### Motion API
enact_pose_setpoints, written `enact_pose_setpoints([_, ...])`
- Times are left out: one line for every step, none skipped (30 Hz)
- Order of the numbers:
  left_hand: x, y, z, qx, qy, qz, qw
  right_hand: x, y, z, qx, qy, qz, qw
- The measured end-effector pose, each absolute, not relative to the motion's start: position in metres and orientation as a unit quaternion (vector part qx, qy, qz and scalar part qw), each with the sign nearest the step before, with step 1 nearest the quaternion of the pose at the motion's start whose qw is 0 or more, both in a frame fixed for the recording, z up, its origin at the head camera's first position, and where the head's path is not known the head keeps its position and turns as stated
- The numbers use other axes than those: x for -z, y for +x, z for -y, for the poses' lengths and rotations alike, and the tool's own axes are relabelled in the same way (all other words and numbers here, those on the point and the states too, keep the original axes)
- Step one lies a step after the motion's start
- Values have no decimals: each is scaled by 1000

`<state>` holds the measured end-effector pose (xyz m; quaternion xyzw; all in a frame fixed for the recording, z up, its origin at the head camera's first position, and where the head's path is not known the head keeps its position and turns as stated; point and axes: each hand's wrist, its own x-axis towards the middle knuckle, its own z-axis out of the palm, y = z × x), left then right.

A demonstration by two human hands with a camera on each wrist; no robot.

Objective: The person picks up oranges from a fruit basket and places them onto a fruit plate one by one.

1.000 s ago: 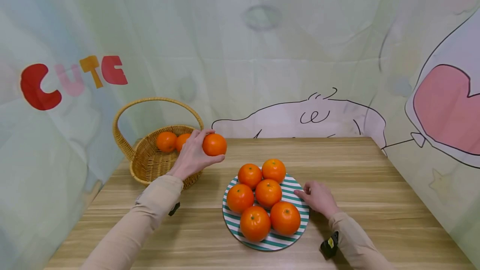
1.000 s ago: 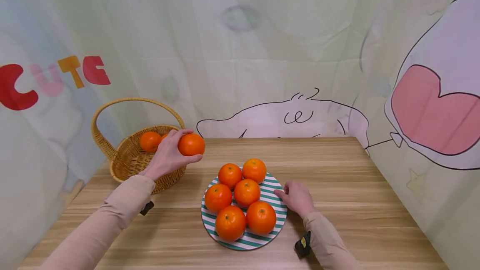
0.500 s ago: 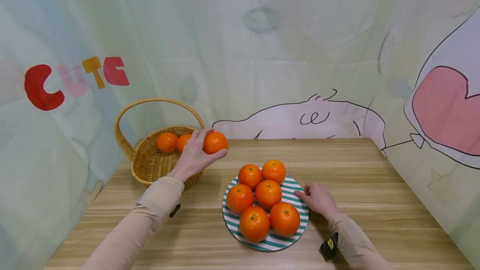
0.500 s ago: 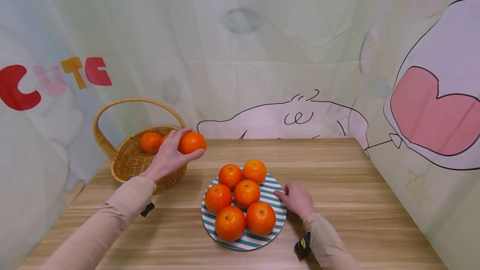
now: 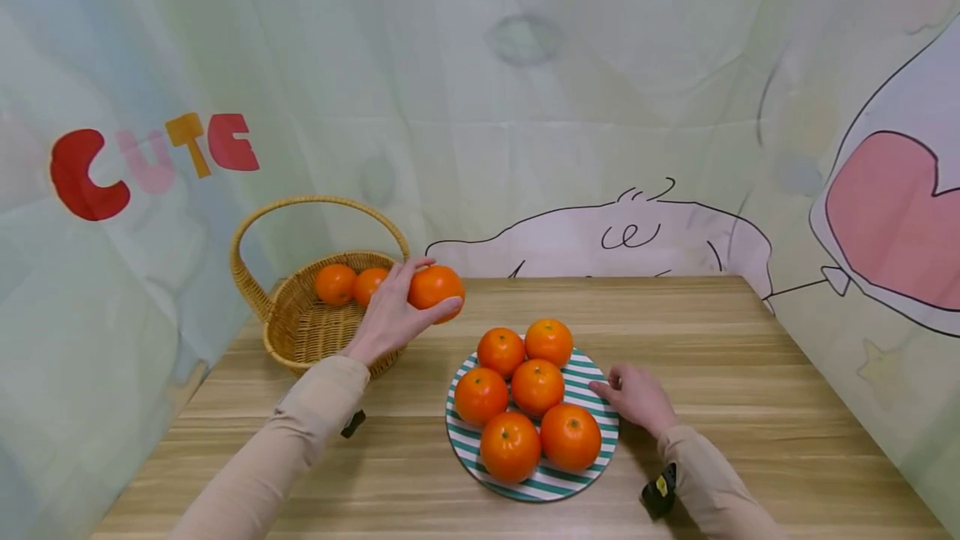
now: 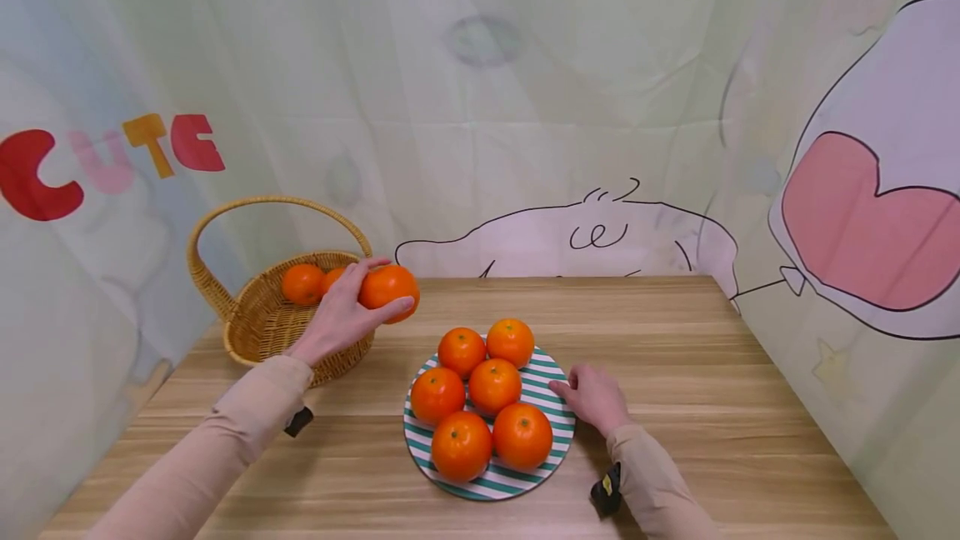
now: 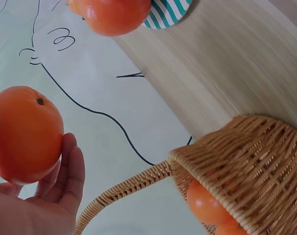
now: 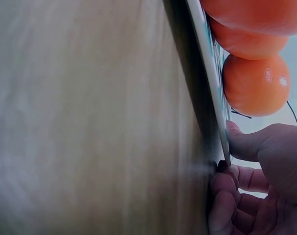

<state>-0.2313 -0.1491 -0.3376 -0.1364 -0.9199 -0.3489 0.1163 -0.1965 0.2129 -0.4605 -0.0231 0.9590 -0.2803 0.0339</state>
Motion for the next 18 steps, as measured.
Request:
enact_pose_setpoints([338, -231, 149, 355, -138, 917, 115, 460, -196, -213, 280, -25, -959, 33])
enact_pose_setpoints([338, -230, 148, 363, -138, 914, 114, 460, -196, -213, 279, -27, -959, 32])
enact_pose_setpoints([338, -229, 147, 369, -140, 912, 112, 460, -196, -213, 279, -28, -959, 32])
enact_pose_setpoints([338, -228, 146, 377, -140, 909, 109, 460, -196, -213, 279, -28, -959, 33])
enact_pose_setpoints([338, -226, 145, 386, -142, 905, 106, 460, -196, -213, 279, -28, -959, 33])
enact_pose_setpoints([339, -225, 143, 394, -146, 902, 103, 460, -196, -213, 278, -27, -960, 34])
enact_pose_setpoints([339, -225, 142, 400, -150, 898, 100, 460, -196, -213, 278, -25, -960, 35])
enact_pose_setpoints([340, -224, 141, 407, -154, 895, 97, 459, -196, -213, 278, -24, -960, 36])
enact_pose_setpoints([340, -223, 140, 412, -158, 892, 96, 459, -196, -213, 278, -22, -960, 38])
enact_pose_setpoints([341, -223, 139, 418, -164, 889, 95, 459, -197, -212, 279, -20, -959, 39])
enact_pose_setpoints([342, -222, 138, 422, -170, 886, 95, 459, -197, -212, 280, -18, -959, 41])
enact_pose_setpoints([342, -222, 137, 425, -175, 883, 95, 459, -197, -212, 279, -17, -959, 42])
enact_pose_setpoints([343, -221, 136, 428, -183, 880, 95, 459, -197, -212, 279, -17, -959, 43])
enact_pose_setpoints([343, -221, 135, 433, -191, 876, 97, 459, -198, -212, 280, -17, -959, 44])
enact_pose_setpoints([344, -221, 134, 438, -200, 871, 97, 459, -198, -212, 281, -17, -959, 45])
enact_pose_setpoints([344, -221, 133, 444, -208, 866, 95, 459, -198, -212, 281, -17, -959, 45])
enact_pose_setpoints([345, -220, 132, 450, -218, 861, 92, 459, -198, -213, 281, -17, -959, 44])
enact_pose_setpoints([345, -220, 131, 456, -226, 856, 88, 460, -198, -213, 280, -17, -959, 44])
